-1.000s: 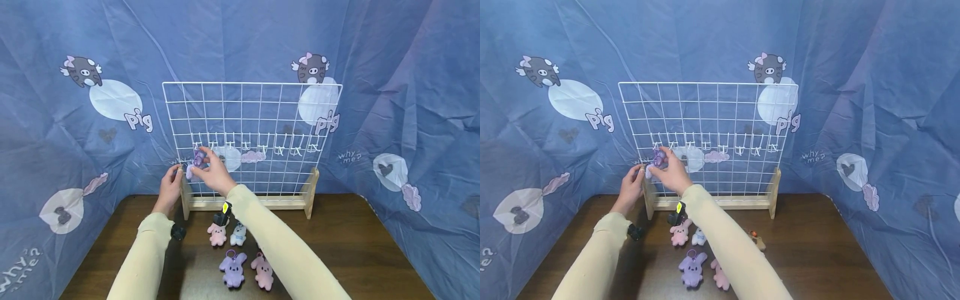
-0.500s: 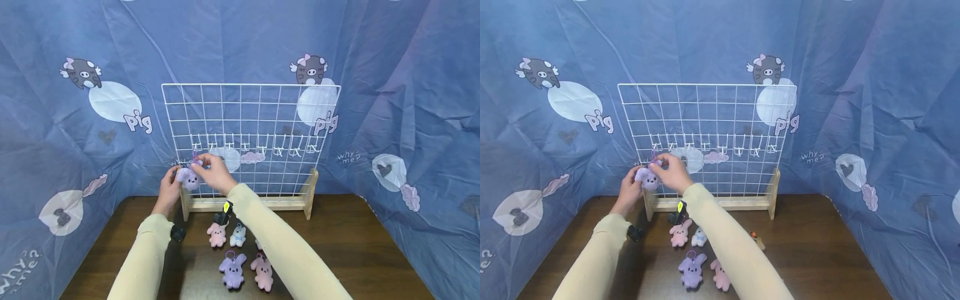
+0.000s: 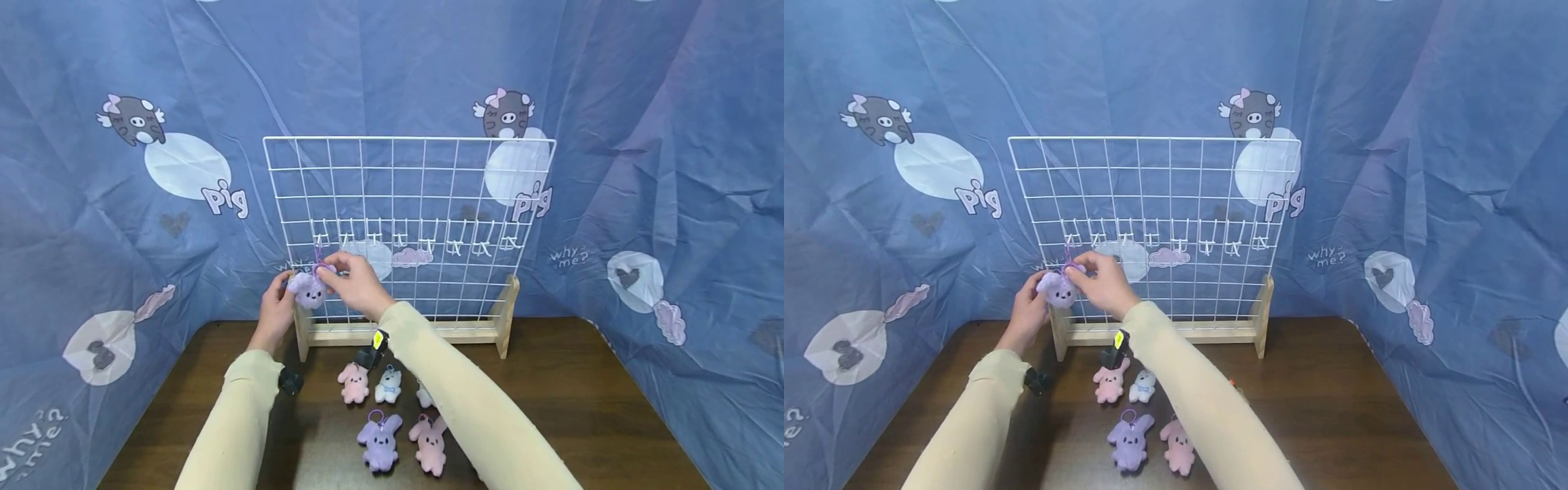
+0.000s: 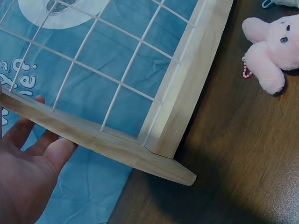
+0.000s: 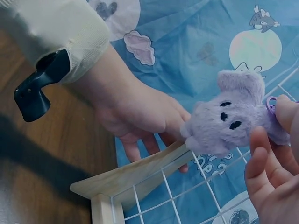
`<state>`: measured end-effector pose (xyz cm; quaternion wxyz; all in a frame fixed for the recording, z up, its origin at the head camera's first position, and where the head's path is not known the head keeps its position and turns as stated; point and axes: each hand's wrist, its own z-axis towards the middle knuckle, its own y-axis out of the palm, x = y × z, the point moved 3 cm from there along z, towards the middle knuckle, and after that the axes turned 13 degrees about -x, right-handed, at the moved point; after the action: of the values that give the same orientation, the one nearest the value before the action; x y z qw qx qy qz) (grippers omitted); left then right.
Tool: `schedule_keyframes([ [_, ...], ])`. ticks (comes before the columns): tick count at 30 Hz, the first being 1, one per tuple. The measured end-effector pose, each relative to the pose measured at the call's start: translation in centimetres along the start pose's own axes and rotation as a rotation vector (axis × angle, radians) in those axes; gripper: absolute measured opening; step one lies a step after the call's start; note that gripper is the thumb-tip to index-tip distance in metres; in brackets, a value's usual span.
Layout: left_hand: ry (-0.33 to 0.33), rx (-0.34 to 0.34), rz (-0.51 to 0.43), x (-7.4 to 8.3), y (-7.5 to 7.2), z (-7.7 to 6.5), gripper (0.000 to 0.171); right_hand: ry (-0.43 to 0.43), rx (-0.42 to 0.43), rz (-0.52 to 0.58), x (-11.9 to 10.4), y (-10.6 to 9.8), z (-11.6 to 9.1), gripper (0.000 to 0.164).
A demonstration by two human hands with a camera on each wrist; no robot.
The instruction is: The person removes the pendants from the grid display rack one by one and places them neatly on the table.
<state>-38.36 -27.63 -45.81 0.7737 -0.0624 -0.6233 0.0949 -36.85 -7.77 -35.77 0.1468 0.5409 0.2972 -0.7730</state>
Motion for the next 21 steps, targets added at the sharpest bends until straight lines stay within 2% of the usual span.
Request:
schedule_keyframes([
  [6,-0.011,-0.004,-0.009,0.1,0.0,-0.1,0.042,0.006,-0.023,0.028,-0.4,0.0,-0.5,0.019],
  [13,-0.010,-0.005,-0.038,-0.2,0.0,0.2,0.039,0.010,-0.053,0.109,-0.7,0.1,-0.9,0.020],
  [21,0.005,0.012,-0.027,-0.1,0.1,0.1,0.039,0.004,-0.087,0.147,-0.9,0.3,-1.6,0.020],
])
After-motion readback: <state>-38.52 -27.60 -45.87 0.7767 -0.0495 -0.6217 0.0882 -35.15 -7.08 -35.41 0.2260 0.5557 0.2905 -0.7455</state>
